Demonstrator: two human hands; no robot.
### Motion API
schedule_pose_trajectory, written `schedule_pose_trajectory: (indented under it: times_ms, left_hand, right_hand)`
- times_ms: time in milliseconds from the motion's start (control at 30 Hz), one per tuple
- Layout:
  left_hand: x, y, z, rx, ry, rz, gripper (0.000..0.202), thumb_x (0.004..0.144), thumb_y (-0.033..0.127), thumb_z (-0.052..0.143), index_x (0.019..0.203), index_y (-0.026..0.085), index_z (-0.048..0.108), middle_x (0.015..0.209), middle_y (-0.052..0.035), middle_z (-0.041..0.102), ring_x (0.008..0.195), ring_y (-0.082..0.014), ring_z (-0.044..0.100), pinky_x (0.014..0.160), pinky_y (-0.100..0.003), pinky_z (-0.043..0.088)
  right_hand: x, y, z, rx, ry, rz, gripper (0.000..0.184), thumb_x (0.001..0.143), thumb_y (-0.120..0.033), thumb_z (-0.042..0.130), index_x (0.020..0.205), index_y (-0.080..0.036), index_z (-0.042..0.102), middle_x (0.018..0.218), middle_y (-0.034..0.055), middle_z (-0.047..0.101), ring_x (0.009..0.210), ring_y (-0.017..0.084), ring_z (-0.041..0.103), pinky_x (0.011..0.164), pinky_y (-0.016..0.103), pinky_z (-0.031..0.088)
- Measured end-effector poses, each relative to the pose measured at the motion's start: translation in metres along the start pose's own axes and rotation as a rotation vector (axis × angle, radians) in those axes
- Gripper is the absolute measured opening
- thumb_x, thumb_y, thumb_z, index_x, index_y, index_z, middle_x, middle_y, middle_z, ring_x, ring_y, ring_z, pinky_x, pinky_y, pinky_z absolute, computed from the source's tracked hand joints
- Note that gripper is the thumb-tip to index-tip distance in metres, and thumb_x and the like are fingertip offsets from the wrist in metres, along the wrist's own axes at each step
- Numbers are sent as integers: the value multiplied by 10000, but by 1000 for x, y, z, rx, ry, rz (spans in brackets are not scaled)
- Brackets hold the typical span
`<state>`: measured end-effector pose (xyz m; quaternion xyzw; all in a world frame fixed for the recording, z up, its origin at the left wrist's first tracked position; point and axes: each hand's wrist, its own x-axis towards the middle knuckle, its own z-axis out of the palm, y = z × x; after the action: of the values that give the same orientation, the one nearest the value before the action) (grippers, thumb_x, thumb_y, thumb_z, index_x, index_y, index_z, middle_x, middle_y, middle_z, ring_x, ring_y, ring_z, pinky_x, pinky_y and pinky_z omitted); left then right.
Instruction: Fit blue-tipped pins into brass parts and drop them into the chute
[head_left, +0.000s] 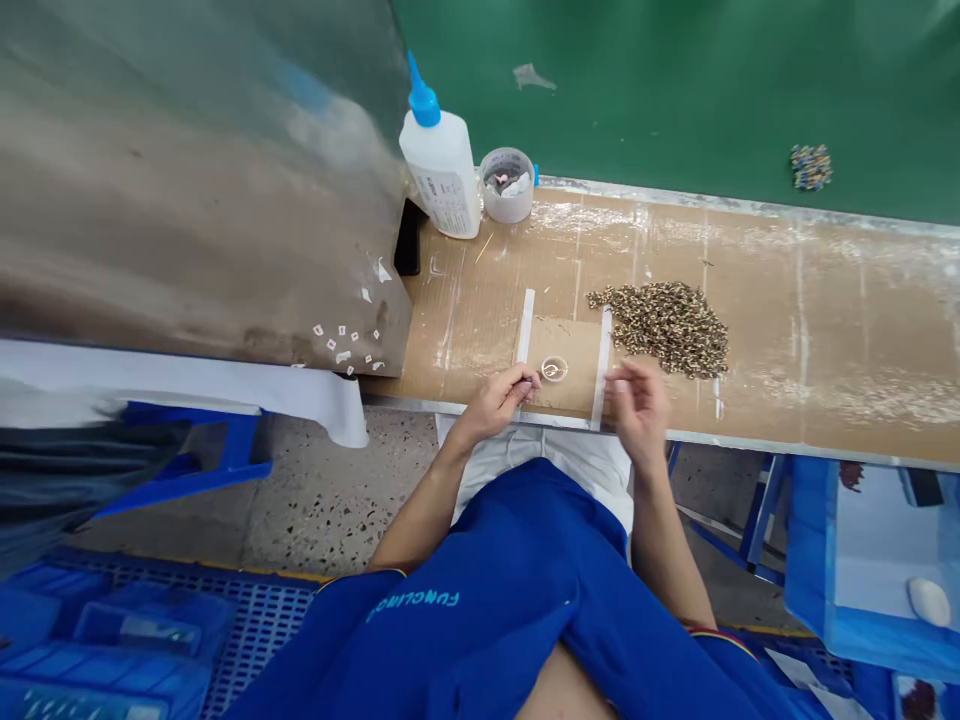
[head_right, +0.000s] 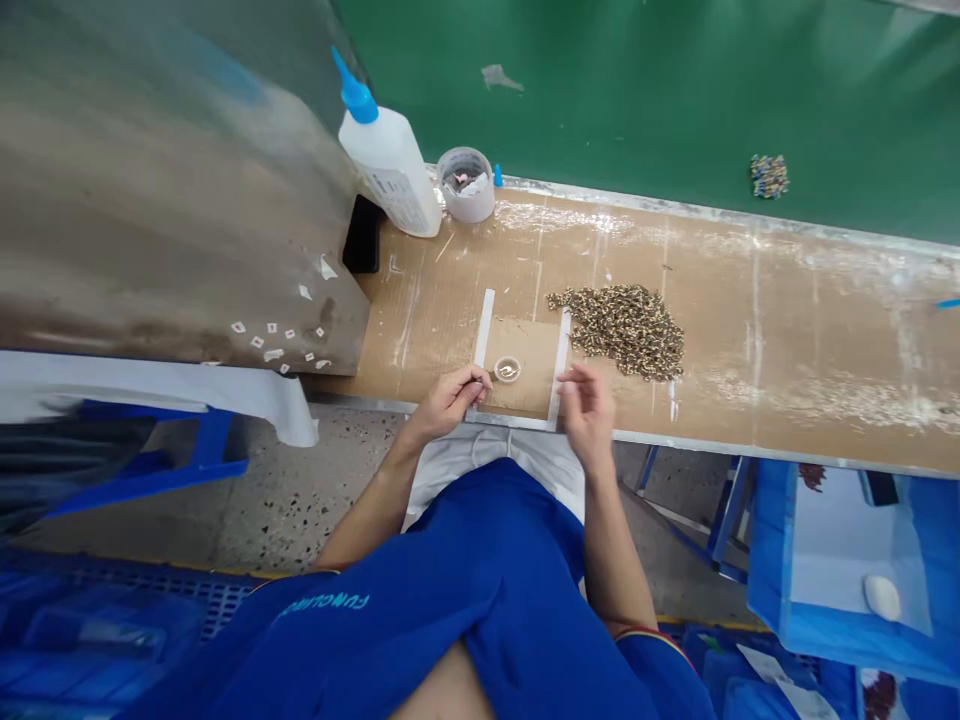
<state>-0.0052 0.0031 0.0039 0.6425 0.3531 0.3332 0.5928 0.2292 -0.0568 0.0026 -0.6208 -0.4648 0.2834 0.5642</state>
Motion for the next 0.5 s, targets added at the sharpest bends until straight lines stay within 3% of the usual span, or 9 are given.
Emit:
schedule_pose_trajectory:
  times_ms: [67,167,300,367,500]
  left_hand:
    - [-1,2,1,84,-5,68,259,1015,351,518,928,158,666,751,-17,608,675,-115,551,682,-245,463]
    - [-2,0,0,126,4,179,206,985,269,581,895,164,733,828,-50,658,773,-137,612,741,-263,494]
    - [-2,-6,-1,105,27,228,179,967,248,625,966,188,793,851,-53,668,766,-125,632,705,-245,514]
    - [-3,-7,-2,59,24,212,191,972,257,625,1019,188,797,835,-47,684,703,-106,629,672,-233,528]
    - [-4,-6,-1,-70,1,96,245,985,301,605,1092,161,776,848,-61,740,650,-101,674,612,-215,573]
  right_hand:
    - [-5,-3,25,27,-177,47,392,909,-439,673,1236,-236,602,990,63,725,772,160,685,722,325,585]
    - [-2,-4,44,21,-216,95,388,908,-412,684,1243,-233,604,984,62,725,808,167,688,739,327,583]
    - [11,-8,47,-19,-262,19,150,918,-372,678,981,-239,704,928,53,712,825,182,681,705,327,568]
    - [16,-11,46,-70,-283,-68,123,928,-337,668,867,-243,719,948,57,704,892,198,679,739,346,567]
    - [20,-13,48,-166,-368,-195,107,931,-295,666,865,-255,741,1045,65,690,1028,227,665,868,413,561]
